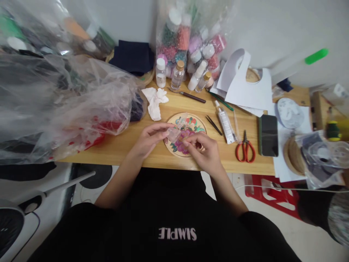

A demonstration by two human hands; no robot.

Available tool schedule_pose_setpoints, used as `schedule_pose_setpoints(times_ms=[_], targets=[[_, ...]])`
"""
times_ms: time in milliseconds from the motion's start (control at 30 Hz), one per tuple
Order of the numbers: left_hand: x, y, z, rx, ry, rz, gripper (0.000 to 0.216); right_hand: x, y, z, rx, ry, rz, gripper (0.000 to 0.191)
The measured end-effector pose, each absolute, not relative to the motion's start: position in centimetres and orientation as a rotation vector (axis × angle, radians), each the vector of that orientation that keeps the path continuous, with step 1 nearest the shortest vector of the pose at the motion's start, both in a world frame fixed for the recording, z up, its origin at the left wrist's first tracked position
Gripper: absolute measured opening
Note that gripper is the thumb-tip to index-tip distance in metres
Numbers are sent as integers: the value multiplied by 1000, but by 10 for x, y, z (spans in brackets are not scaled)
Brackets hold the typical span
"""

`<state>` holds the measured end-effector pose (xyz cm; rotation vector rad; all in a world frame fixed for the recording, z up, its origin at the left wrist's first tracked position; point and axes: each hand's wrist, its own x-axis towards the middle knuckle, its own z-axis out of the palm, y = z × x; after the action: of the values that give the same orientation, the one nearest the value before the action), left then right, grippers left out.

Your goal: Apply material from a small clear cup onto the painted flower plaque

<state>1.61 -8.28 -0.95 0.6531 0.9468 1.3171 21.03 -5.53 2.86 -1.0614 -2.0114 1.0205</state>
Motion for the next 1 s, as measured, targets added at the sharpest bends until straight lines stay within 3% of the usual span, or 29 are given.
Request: schedule_pose_setpoints(times_ms=[200, 467, 1000], targets=[[14, -82, -11, 595, 916, 1337, 21, 224, -56, 21, -1118, -2019, 995, 13], [15, -82, -9, 539, 903, 1365, 21, 221, -56, 2, -1046, -2290, 539, 17], [14, -82, -11, 532, 884, 1364, 20, 216, -53, 3, -1000, -2391, 386, 14]])
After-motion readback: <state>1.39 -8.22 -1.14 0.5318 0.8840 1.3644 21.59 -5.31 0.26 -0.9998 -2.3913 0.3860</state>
